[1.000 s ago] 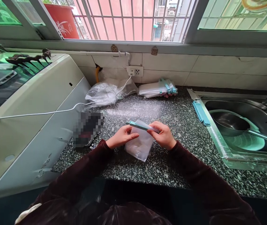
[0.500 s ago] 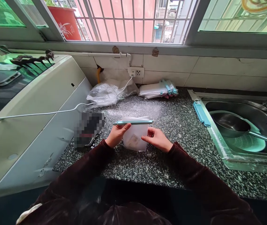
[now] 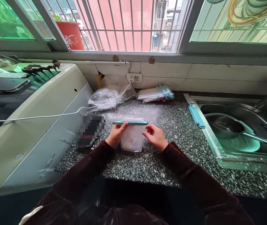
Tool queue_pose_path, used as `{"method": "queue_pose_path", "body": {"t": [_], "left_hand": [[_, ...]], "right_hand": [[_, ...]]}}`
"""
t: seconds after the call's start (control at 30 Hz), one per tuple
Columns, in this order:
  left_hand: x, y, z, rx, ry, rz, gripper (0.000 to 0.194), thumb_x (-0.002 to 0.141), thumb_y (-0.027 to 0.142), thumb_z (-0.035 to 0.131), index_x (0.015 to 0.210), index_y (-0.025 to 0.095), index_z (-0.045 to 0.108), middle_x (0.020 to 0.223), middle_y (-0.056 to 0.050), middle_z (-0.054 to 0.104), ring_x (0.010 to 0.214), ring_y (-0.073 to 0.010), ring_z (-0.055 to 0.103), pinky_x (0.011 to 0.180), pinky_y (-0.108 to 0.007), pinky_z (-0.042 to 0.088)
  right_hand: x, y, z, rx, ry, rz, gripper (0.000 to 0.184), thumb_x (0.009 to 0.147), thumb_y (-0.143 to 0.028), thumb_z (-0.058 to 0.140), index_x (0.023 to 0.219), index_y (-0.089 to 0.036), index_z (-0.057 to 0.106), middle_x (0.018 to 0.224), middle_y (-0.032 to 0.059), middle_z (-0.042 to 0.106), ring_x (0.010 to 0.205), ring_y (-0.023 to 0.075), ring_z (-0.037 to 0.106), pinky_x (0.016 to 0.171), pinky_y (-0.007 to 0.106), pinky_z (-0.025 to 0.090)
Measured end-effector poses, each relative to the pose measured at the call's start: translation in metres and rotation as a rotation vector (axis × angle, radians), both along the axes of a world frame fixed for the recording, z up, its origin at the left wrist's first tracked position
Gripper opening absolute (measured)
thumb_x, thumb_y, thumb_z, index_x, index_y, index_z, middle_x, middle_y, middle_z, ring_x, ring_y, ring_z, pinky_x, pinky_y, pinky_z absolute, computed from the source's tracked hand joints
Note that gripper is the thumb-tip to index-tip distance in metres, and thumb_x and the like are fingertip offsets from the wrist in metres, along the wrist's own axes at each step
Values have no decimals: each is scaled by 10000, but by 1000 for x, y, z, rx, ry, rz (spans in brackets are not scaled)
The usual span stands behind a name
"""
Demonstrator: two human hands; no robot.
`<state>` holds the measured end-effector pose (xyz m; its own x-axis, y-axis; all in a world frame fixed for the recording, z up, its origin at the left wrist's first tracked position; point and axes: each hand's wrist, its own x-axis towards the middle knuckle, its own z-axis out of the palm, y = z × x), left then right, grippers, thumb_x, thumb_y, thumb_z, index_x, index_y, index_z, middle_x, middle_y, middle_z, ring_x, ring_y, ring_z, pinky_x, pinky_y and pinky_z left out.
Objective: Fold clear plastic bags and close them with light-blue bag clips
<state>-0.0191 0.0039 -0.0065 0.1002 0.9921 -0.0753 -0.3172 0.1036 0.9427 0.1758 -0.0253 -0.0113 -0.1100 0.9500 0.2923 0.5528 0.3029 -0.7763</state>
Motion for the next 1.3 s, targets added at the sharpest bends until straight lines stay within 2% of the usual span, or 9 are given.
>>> {"method": "queue_pose_path", "body": {"t": [0.1,0.2,0.43,0.67,0.87,0.97,1.07,1.2,1.3], "left_hand": [[1,1,-3,-9,10,-3,516,424,553,784,697,130,671,687,-37,690,659,-162,603,685,-295,473],[3,2,-7,-18,28,-32,527,410,556,786,692,127,665,678,-31,682,646,-152,588,673,-281,460],[7,14,-16,7,94,-131,528,486,528,767,786,108,653,774,-75,686,713,-175,601,689,-284,447],[28,66,-14,-13,100,-187,416,437,367,786,719,115,612,682,-46,648,599,-145,570,621,-274,437],[54,112,-19,83,170,108,248,593,247,655,797,139,564,686,-7,581,640,-128,531,659,-263,429],[65,132,-22,145,232,232,278,649,194,616,919,152,563,770,-19,579,748,-151,537,757,-287,426],[73,147,-23,290,429,351,340,676,169,619,1013,155,574,950,-70,582,898,-188,542,860,-314,410],[80,163,-25,438,612,413,438,718,189,613,1148,157,536,1170,-133,495,999,-213,533,847,-315,448],[83,172,-29,489,646,410,472,727,209,624,1184,193,507,1293,-127,413,912,-175,566,809,-311,482]], "right_hand": [[8,4,2,297,-165,-108,284,780,-355,569,997,-170,574,857,75,624,714,174,549,669,322,460],[12,7,3,464,-391,-45,218,833,-314,510,975,-180,607,947,104,640,867,212,563,764,342,438],[23,22,-2,502,-705,85,255,875,-324,455,866,-179,663,816,85,665,738,184,532,669,317,340],[46,67,-1,491,-800,-72,283,861,-311,441,820,-142,664,771,103,645,717,191,517,637,304,297],[62,112,6,461,-872,-250,279,820,-312,453,762,-131,657,734,113,632,695,203,511,598,306,259],[66,133,9,441,-873,-325,288,818,-320,450,759,-125,653,738,119,638,678,203,515,586,308,246],[65,152,11,404,-828,-414,286,813,-326,457,772,-118,649,744,129,642,678,207,523,579,309,238],[61,175,10,348,-754,-499,287,812,-330,454,780,-118,644,747,131,648,675,204,532,578,300,240],[60,190,8,301,-717,-572,286,801,-332,453,791,-118,643,739,127,650,674,209,538,577,291,241]]}}
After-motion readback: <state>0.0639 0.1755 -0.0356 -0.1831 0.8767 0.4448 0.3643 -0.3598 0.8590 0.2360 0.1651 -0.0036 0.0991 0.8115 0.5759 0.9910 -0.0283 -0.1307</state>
